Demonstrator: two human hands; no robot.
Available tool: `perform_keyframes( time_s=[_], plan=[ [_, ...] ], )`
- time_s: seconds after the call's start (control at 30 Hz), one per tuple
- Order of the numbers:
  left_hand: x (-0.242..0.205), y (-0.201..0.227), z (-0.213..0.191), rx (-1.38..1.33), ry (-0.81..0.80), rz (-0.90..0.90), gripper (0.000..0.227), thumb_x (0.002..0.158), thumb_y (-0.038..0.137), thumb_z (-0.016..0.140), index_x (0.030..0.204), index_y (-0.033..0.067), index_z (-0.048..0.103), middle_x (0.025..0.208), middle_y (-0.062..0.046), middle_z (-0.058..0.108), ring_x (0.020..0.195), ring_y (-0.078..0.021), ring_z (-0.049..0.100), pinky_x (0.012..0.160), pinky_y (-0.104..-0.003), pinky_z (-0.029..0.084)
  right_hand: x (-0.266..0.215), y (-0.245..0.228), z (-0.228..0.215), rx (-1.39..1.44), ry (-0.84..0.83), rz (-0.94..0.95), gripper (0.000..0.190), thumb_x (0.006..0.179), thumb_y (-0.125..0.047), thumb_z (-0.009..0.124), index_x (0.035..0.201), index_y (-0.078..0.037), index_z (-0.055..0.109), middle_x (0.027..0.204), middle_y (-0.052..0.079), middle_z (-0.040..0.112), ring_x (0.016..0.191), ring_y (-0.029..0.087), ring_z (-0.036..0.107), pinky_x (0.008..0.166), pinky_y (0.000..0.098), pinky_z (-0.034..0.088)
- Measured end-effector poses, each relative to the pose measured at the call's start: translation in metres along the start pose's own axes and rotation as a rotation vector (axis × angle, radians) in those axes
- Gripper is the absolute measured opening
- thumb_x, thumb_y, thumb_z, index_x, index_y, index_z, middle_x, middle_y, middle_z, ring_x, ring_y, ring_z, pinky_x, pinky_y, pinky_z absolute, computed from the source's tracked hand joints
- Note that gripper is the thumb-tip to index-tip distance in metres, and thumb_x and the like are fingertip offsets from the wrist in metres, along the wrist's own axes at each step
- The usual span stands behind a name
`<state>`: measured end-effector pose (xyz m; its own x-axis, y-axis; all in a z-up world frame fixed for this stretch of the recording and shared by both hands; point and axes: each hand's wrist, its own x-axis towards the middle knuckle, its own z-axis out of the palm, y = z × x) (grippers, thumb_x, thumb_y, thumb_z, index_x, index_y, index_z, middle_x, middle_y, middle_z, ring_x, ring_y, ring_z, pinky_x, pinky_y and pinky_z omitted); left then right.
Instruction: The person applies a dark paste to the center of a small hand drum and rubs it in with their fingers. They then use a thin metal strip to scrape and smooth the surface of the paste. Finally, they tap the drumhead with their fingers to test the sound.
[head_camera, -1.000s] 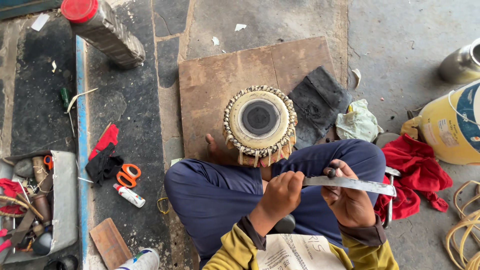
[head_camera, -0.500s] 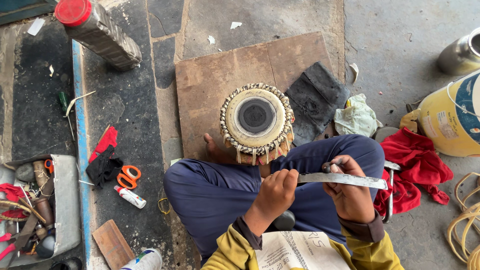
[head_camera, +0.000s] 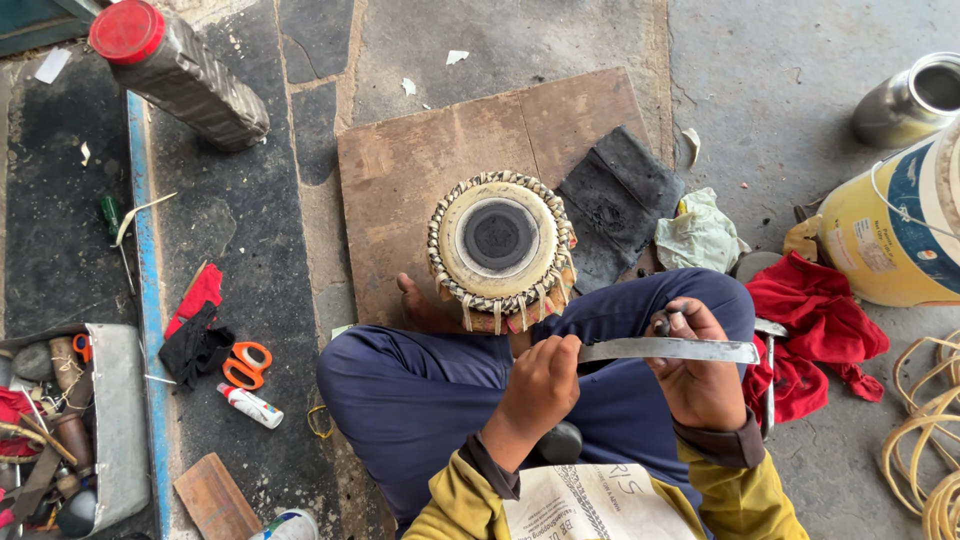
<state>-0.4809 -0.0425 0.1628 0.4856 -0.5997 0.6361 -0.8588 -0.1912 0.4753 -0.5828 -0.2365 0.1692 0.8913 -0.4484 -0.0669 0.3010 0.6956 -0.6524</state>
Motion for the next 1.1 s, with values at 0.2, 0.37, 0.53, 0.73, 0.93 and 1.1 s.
perform_keyframes(
  time_s=[0.2, 0.37, 0.53, 0.73, 0.93, 1.1],
  plan=[
    [-0.001, -0.001, 0.004, 0.014, -0.025, -0.001, 0.028, 0.090, -0.006, 0.060, 0.117, -0.0049, 0.056, 0.089, -0.017, 0.062, 0.082, -0.0350, 0.068, 0.075, -0.041, 0.057, 0.002, -0.003, 0.001, 0.055, -0.036, 0.039, 0.012, 0.109, -0.011, 0.051, 0.119, -0.006, 0.056, 0.094, 0.006, 0.061, 0.078, 0.013, 0.055, 0.061, 0.0249, 0.045],
    [0.000, -0.002, 0.005, 0.072, -0.070, 0.005, 0.023, 0.092, -0.007, 0.060, 0.115, -0.0050, 0.056, 0.084, -0.013, 0.061, 0.077, -0.0295, 0.068, 0.069, -0.037, 0.058, 0.002, -0.008, 0.005, -0.078, -0.027, 0.044, 0.013, 0.111, -0.014, 0.049, 0.117, -0.005, 0.056, 0.091, 0.004, 0.059, 0.074, 0.011, 0.054, 0.057, 0.0253, 0.043],
    [-0.001, -0.002, 0.005, 0.102, -0.059, 0.021, 0.025, 0.089, -0.007, 0.060, 0.114, -0.0044, 0.056, 0.082, -0.012, 0.059, 0.075, -0.0280, 0.066, 0.066, -0.036, 0.057, 0.003, -0.013, 0.007, -0.215, 0.011, 0.056, 0.015, 0.109, -0.015, 0.047, 0.113, -0.004, 0.057, 0.085, 0.003, 0.057, 0.063, 0.008, 0.048, 0.053, 0.0247, 0.040],
    [-0.002, -0.001, 0.003, 0.100, -0.067, -0.008, 0.026, 0.088, -0.007, 0.060, 0.114, -0.0039, 0.056, 0.083, -0.012, 0.059, 0.075, -0.0284, 0.066, 0.066, -0.037, 0.056, 0.004, -0.014, 0.007, -0.239, 0.013, 0.057, 0.020, 0.112, -0.017, 0.049, 0.111, 0.000, 0.059, 0.069, -0.002, 0.047, 0.054, 0.005, 0.038, 0.047, 0.0234, 0.036],
    [0.004, 0.007, -0.001, -0.024, -0.020, -0.116, 0.034, 0.094, -0.003, 0.058, 0.128, -0.0045, 0.054, 0.094, -0.015, 0.060, 0.085, -0.0329, 0.065, 0.077, -0.041, 0.055, 0.008, -0.008, 0.006, -0.250, 0.099, 0.068, 0.021, 0.109, -0.017, 0.049, 0.114, -0.001, 0.060, 0.071, -0.001, 0.050, 0.060, 0.006, 0.044, 0.049, 0.0246, 0.038],
    [0.012, 0.023, -0.003, -0.187, -0.041, -0.204, 0.055, 0.101, 0.007, 0.058, 0.150, -0.0083, 0.039, 0.107, -0.021, 0.057, 0.096, -0.0348, 0.057, 0.089, -0.045, 0.047, 0.009, 0.002, 0.004, -0.185, 0.056, 0.135, 0.022, 0.104, -0.007, 0.050, 0.123, 0.001, 0.058, 0.097, 0.005, 0.064, 0.083, 0.011, 0.061, 0.073, 0.0294, 0.052]
  ],
)
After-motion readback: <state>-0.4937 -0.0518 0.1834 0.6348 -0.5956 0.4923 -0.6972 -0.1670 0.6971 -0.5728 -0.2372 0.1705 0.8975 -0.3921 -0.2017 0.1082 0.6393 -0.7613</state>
